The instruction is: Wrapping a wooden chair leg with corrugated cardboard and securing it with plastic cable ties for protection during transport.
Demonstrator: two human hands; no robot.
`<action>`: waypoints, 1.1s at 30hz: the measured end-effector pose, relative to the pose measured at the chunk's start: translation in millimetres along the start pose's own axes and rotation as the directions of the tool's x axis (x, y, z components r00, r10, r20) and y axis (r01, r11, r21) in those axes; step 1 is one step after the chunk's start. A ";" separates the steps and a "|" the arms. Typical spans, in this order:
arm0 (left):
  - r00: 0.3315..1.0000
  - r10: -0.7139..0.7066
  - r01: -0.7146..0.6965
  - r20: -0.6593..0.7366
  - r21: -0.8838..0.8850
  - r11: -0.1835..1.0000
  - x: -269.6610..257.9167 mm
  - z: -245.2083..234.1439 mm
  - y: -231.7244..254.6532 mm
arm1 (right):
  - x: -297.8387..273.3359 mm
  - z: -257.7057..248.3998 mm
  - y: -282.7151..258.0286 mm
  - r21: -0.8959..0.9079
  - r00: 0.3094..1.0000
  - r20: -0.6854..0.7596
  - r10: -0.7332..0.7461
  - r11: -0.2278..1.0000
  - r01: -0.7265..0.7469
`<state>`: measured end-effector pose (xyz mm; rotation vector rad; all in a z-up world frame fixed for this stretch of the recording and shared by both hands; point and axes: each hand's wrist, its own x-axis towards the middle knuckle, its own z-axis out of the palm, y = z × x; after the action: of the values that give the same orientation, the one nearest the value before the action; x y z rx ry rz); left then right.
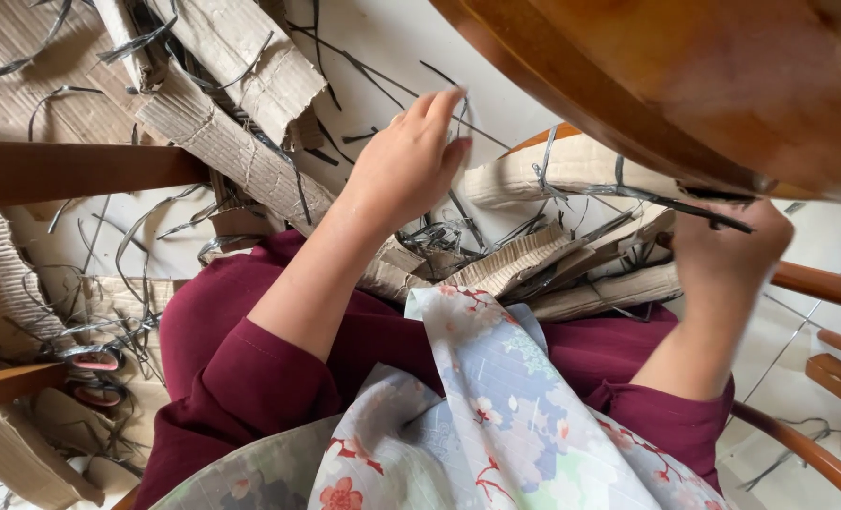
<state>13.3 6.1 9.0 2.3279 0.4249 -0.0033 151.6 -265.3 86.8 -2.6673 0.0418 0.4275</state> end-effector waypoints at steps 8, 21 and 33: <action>0.956 0.280 -0.277 -0.091 0.043 0.960 4.7 3.7 25.8 | 1.1 68.6 -33.5 -0.018 0.991 0.026 -0.129 0.991 0.130; 0.991 0.134 -0.135 -0.021 -0.045 0.990 21.0 43.5 -3.8 | 25.2 102.5 -15.0 -0.028 0.915 0.087 -0.393 0.918 0.397; 0.996 0.087 -0.088 0.018 0.145 0.985 23.5 61.6 -23.0 | 48.9 114.5 30.4 -0.021 0.798 0.140 -0.586 0.804 0.594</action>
<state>36.1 -14.0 -53.8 2.4878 0.3257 -0.0056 161.8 -242.3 -38.8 -2.5233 -0.8400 0.3864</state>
